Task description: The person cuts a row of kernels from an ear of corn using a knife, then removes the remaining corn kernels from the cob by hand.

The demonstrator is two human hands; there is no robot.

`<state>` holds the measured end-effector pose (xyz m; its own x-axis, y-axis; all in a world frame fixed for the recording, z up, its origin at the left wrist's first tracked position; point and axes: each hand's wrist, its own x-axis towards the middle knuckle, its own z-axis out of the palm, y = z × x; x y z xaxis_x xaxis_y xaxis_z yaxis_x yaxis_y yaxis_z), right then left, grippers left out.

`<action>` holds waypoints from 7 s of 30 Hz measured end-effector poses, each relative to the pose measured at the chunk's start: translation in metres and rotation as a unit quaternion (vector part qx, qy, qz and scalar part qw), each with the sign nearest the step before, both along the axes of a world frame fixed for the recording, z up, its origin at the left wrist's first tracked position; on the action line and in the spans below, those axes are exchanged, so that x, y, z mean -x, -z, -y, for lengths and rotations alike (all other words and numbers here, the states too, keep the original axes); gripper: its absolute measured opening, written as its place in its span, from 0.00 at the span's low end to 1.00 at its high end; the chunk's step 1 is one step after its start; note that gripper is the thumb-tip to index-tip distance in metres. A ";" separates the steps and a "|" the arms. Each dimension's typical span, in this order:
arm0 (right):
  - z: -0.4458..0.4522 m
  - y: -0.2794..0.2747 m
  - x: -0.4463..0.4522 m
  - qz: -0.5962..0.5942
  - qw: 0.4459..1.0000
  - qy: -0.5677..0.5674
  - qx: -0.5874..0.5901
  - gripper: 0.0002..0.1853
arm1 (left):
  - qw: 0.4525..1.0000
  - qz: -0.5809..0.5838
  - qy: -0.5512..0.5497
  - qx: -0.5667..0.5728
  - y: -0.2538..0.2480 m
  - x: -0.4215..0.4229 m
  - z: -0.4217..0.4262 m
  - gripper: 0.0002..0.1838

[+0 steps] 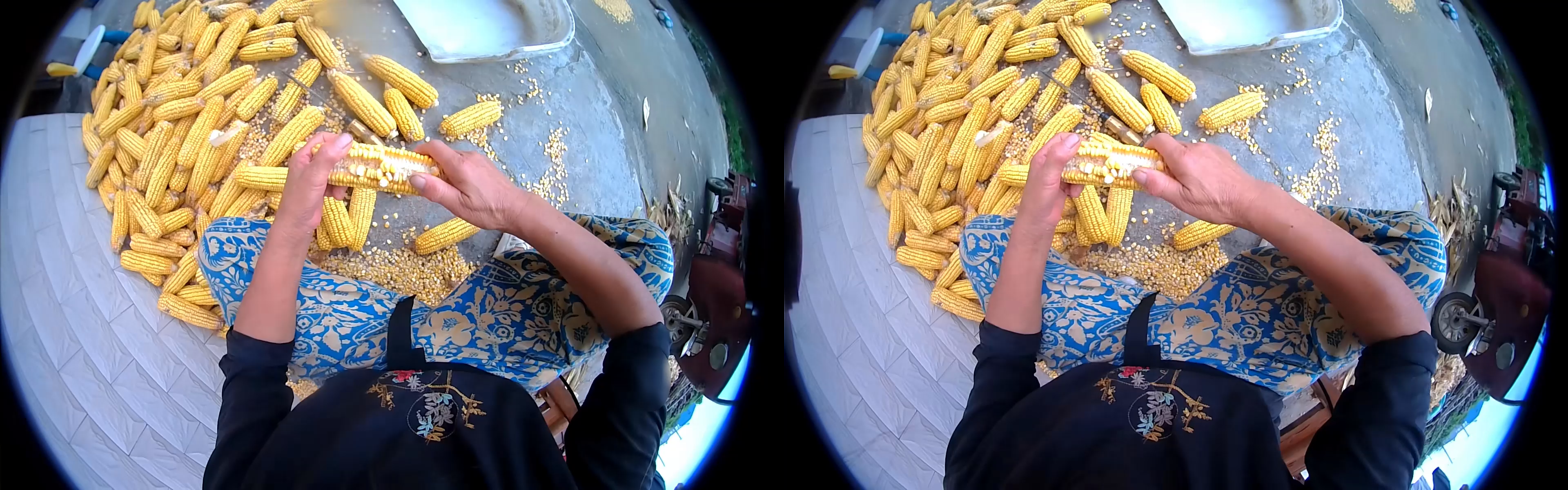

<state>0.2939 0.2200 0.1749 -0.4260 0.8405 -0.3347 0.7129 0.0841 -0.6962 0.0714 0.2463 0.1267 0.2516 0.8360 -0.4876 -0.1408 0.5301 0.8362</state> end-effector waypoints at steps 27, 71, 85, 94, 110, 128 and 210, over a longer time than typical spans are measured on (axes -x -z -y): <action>-0.017 -0.018 -0.006 -0.149 0.932 0.209 0.255 0.37 | 0.998 -0.022 -0.045 -0.029 -0.013 -0.004 0.005 0.16; 0.004 0.006 0.009 -0.063 0.987 -0.006 0.150 0.33 | 0.950 -0.036 0.187 -0.249 -0.005 -0.020 0.020 0.16; 0.003 0.010 0.005 -0.024 0.983 -0.067 0.169 0.41 | 0.936 -0.003 0.307 -0.174 -0.007 -0.014 0.018 0.24; -0.001 0.006 0.002 -0.069 0.977 -0.054 0.194 0.40 | 0.951 0.076 0.268 -0.133 -0.010 -0.008 0.015 0.24; -0.004 0.007 0.003 -0.105 0.967 -0.036 0.229 0.38 | 0.951 0.057 0.278 -0.127 -0.015 -0.006 0.020 0.29; -0.002 0.000 0.004 -0.127 0.953 -0.001 0.275 0.35 | 0.959 0.110 0.258 -0.053 -0.018 0.003 0.014 0.22; 0.015 0.014 0.005 -0.238 0.921 0.075 0.298 0.33 | 0.989 0.005 0.055 -0.141 0.000 0.012 -0.001 0.18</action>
